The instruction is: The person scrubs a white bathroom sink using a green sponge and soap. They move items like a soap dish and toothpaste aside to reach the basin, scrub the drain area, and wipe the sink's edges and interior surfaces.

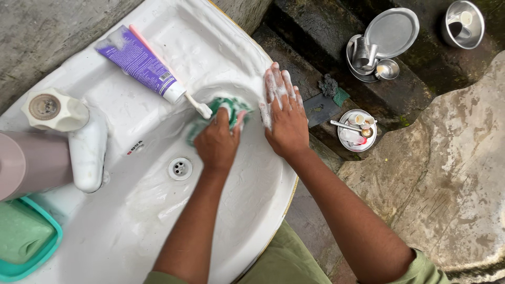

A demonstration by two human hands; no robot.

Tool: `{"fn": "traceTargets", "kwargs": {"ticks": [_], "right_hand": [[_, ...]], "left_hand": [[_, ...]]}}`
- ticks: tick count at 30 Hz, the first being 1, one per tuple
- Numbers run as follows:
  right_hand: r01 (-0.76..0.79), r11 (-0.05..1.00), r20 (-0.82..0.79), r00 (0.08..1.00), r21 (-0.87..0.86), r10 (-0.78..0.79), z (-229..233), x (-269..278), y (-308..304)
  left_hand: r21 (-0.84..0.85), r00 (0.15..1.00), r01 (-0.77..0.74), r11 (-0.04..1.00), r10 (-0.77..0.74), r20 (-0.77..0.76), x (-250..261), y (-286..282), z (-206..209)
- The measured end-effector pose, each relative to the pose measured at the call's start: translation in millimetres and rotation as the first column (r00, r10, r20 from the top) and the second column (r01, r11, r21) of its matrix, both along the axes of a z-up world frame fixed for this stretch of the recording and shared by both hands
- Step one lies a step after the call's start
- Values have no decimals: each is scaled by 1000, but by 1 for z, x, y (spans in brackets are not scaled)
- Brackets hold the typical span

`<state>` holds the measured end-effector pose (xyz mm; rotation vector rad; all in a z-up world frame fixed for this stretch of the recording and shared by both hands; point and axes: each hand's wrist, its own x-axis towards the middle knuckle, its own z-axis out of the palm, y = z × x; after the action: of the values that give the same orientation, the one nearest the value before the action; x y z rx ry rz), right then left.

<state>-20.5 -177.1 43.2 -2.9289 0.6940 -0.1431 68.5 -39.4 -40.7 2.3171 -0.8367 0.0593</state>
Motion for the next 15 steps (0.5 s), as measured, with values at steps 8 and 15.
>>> {"fn": "traceTargets", "kwargs": {"ticks": [8, 15], "right_hand": [[-6, 1000, -2, 1000, 0, 6, 6, 5, 3], [6, 1000, -46, 999, -5, -7, 6, 2, 6]], "left_hand": [[245, 967, -18, 969, -46, 252, 35, 50, -11], [284, 974, 160, 945, -105, -200, 22, 52, -12]]}}
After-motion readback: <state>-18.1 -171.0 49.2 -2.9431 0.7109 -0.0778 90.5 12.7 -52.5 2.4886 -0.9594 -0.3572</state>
